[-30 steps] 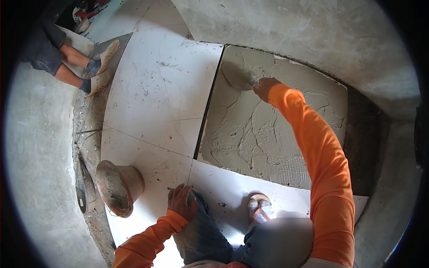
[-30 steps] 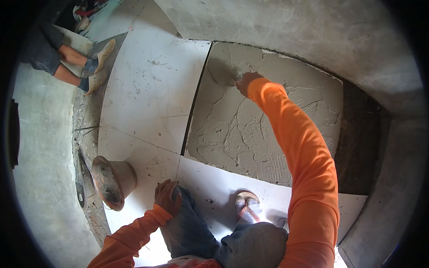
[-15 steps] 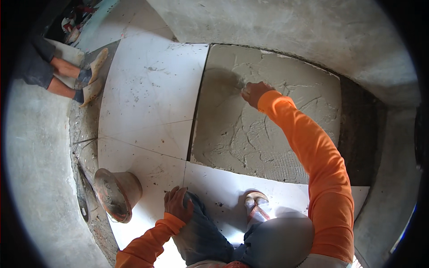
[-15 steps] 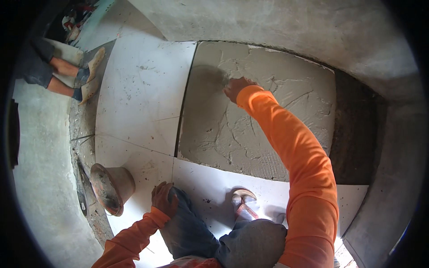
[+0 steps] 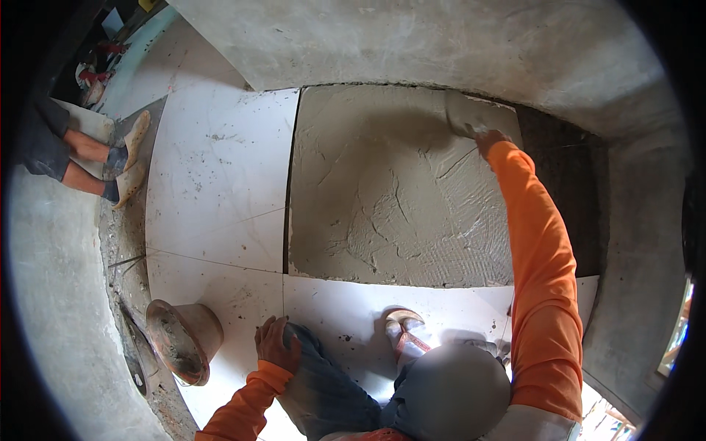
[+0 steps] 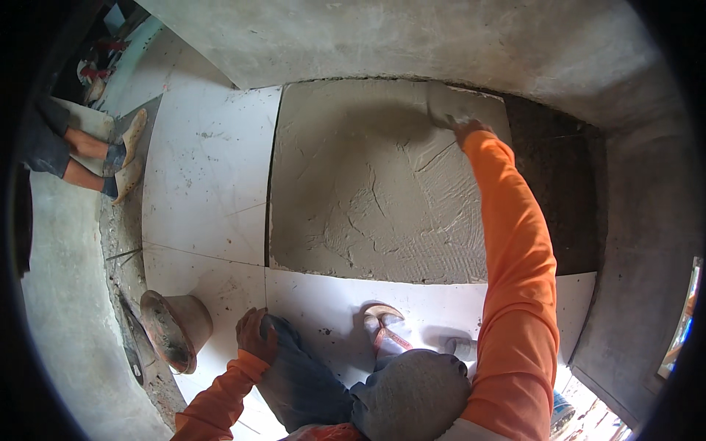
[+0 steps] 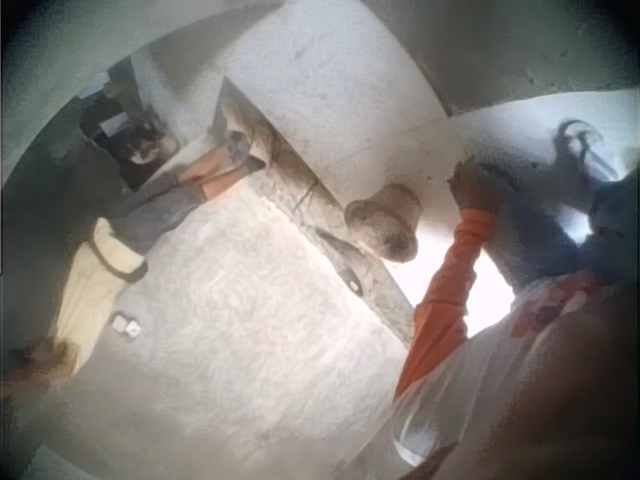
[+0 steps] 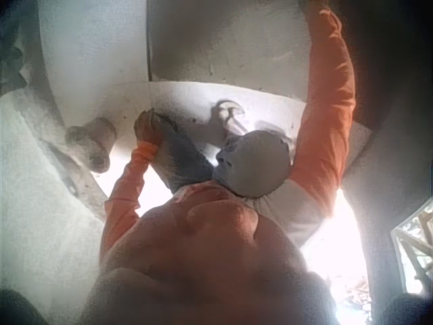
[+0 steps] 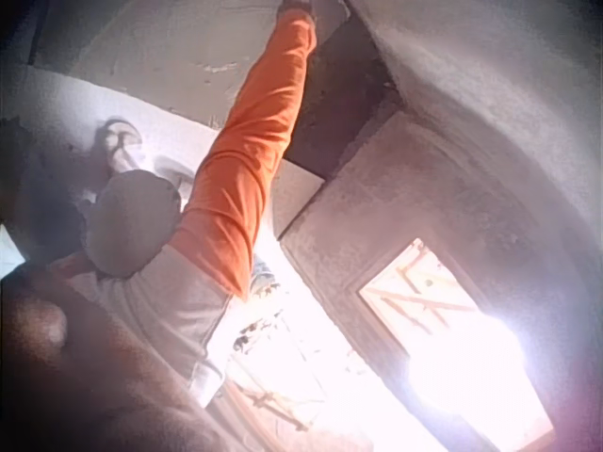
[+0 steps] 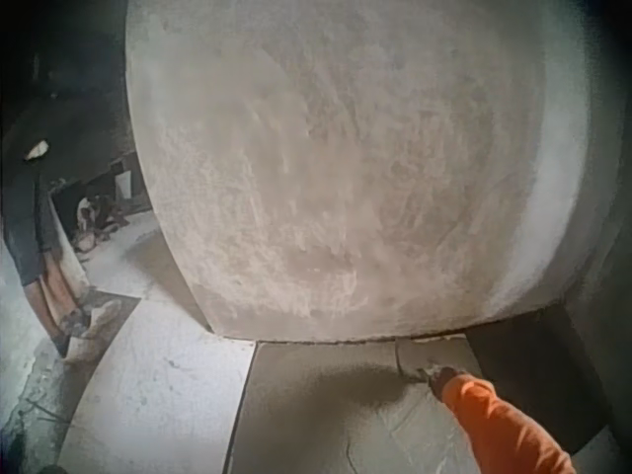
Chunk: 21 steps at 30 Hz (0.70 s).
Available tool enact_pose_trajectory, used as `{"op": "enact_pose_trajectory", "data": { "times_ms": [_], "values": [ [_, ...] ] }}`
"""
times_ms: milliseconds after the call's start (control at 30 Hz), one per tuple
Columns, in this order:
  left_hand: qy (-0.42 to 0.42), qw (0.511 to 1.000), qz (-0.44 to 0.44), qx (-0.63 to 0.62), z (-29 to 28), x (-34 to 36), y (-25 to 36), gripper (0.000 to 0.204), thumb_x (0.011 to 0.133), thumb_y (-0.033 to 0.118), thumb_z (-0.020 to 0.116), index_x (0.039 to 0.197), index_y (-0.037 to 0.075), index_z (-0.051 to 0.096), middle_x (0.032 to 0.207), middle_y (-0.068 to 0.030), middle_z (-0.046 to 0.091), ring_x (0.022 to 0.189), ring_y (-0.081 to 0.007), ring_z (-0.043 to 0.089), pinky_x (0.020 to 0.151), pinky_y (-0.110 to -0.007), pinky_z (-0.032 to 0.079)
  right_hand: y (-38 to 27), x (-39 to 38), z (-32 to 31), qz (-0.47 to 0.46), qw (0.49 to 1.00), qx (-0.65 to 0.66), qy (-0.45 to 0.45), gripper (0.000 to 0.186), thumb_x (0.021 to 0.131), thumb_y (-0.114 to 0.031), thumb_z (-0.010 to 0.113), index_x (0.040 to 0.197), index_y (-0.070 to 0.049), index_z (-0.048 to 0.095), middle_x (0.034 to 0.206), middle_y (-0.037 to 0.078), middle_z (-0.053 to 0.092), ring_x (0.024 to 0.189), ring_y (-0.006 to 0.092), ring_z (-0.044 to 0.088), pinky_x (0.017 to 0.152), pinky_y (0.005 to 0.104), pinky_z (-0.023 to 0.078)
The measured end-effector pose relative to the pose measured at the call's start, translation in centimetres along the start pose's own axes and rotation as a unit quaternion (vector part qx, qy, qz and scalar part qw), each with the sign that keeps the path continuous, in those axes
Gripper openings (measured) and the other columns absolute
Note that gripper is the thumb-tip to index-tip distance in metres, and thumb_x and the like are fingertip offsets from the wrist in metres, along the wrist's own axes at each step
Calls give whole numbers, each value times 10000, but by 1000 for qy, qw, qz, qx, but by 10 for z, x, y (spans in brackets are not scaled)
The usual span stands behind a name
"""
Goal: The person spreads mortar on the floor with a trowel, positions a large white tile, and taps it into place using a rubber mallet.
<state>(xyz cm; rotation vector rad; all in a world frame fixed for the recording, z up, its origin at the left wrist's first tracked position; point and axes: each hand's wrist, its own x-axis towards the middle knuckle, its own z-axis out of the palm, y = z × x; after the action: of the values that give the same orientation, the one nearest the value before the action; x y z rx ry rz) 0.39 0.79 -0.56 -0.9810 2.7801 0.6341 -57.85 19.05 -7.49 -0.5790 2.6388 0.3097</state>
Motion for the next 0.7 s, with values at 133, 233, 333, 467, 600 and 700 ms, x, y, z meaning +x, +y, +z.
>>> {"op": "enact_pose_trajectory", "data": {
  "times_ms": [133,233,333,467,600,700],
  "values": [
    [5,1000,17,12,2,1,3,390,735,158,556,1102,27,531,1088,-147,570,1118,-322,464,968,-447,308,24,-3,15,29,999,-13,22,370,871,-264,397,1209,-167,511,1122,141,584,1012,317,573,849,429,467],
    [1,999,20,36,1,0,3,390,732,152,560,1103,32,538,1090,-158,565,1098,-334,473,953,-429,333,-44,-26,20,-139,989,-16,56,303,906,-208,364,1164,-197,524,1068,143,581,970,333,580,812,430,481],
    [-5,999,24,32,6,-5,-2,391,738,167,551,1104,27,537,1090,-155,567,1108,-331,463,966,-435,316,-65,-32,21,-147,988,34,34,320,910,-263,352,1180,-220,520,1059,155,582,943,350,588,794,453,486],
    [-8,1000,-7,22,5,-4,7,400,739,175,544,1107,17,535,1090,-156,570,1114,-334,453,976,-443,301,-6,-12,10,-38,999,17,33,355,922,-355,354,1241,-277,488,1107,185,574,983,370,579,833,433,476],
    [8,1000,0,22,5,-1,8,401,737,172,547,1106,15,536,1091,-156,570,1120,-335,448,973,-445,304,73,-34,-19,55,997,46,-27,523,881,-486,377,1245,-126,483,1139,195,564,989,354,586,863,407,463],
    [-8,1000,13,16,6,2,9,402,736,172,549,1107,17,537,1090,-158,569,1117,-337,451,971,-446,305,118,-8,23,285,935,212,22,615,836,-513,453,1227,-39,484,1095,187,592,967,328,602,825,394,481]
  ]
}}
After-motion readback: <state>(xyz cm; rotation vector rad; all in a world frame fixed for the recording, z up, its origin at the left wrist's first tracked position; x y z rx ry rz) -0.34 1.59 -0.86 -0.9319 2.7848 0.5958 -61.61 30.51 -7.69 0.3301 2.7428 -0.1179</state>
